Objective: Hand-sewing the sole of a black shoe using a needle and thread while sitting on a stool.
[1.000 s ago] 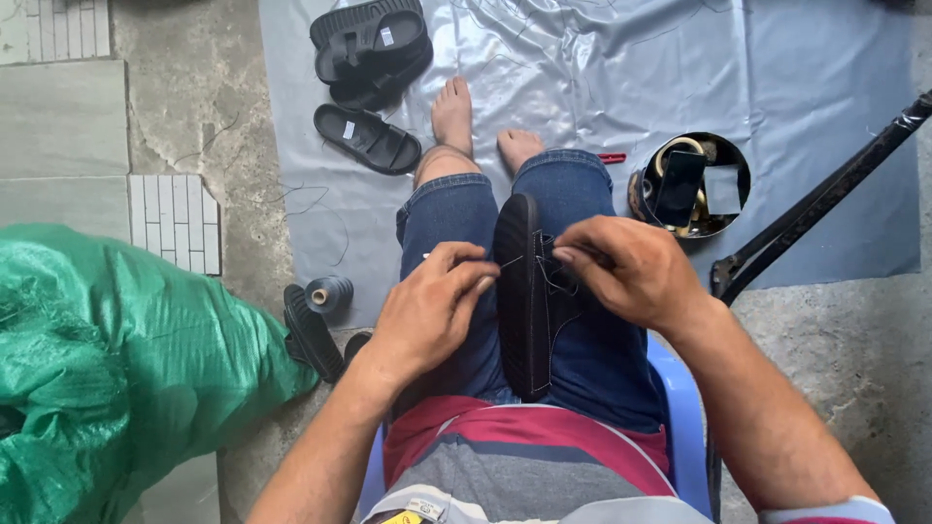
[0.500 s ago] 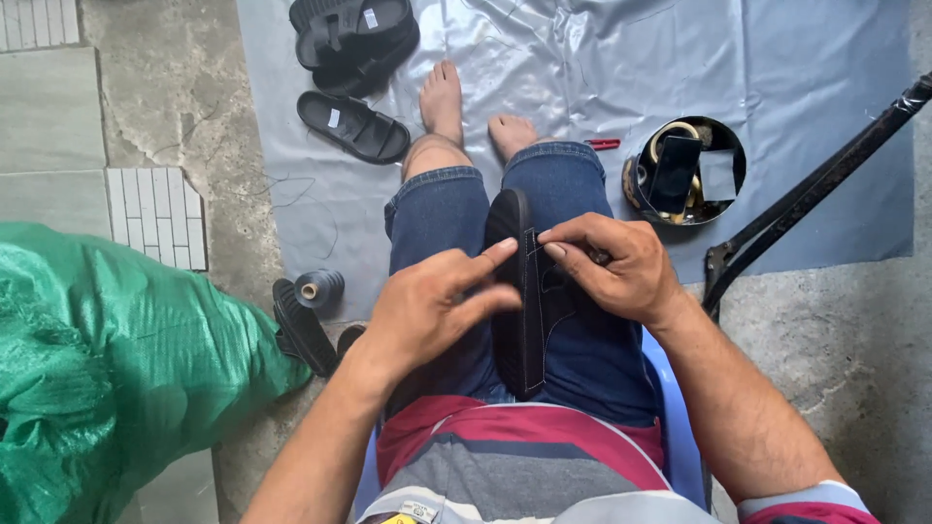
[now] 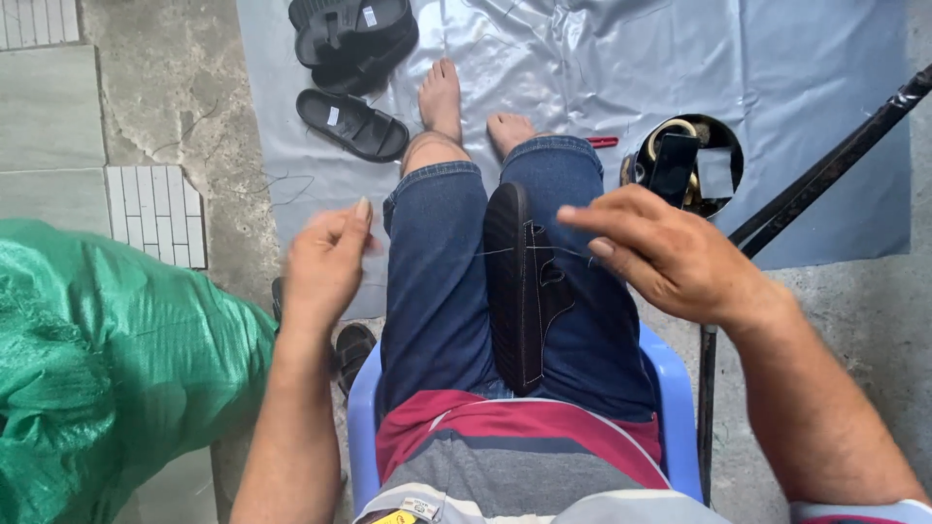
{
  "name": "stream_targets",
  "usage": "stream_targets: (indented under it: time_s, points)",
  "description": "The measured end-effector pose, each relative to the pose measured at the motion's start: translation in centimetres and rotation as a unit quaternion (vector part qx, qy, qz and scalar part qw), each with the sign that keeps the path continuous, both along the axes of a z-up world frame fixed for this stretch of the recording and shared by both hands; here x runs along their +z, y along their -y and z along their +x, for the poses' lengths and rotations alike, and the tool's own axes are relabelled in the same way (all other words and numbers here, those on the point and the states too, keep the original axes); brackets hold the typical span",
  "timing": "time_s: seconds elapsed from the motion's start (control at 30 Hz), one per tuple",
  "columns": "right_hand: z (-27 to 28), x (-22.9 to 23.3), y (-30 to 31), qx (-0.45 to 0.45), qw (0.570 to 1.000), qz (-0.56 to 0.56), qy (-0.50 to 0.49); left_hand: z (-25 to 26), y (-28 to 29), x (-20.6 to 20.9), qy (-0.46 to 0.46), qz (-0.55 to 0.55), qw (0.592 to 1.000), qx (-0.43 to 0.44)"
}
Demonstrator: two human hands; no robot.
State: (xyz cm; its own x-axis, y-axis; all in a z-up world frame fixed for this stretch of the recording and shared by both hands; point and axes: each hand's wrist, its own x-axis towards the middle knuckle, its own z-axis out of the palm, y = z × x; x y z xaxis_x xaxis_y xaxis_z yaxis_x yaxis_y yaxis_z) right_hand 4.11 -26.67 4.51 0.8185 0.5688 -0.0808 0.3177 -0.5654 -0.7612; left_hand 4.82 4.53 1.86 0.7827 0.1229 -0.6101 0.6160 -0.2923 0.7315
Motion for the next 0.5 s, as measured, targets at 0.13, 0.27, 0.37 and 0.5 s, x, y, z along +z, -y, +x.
stream_targets:
  time_s: [0.13, 0.27, 0.37, 0.5]
  points:
    - [1.4, 0.1, -0.1, 0.091, 0.989, -0.064, 0.096, 0.1, 0.7, -0.2, 0.323, 0.311, 0.866, -0.219]
    - [2.2, 0.1, -0.7, 0.124, 0.984, -0.073, 0.103, -0.3, 4.2, 1.5, 0.337, -0.011, 0.878, -0.340]
    - [2.3, -0.3, -0.8, 0.122, 0.981, -0.101, 0.110, -0.9, 5.3, 0.5, 0.336, -0.025, 0.877, -0.342]
    - [2.4, -0.7, -0.6, 0.125, 0.983, -0.079, 0.110, -1.2, 6.0, 0.0, 0.295, -0.071, 0.897, -0.323]
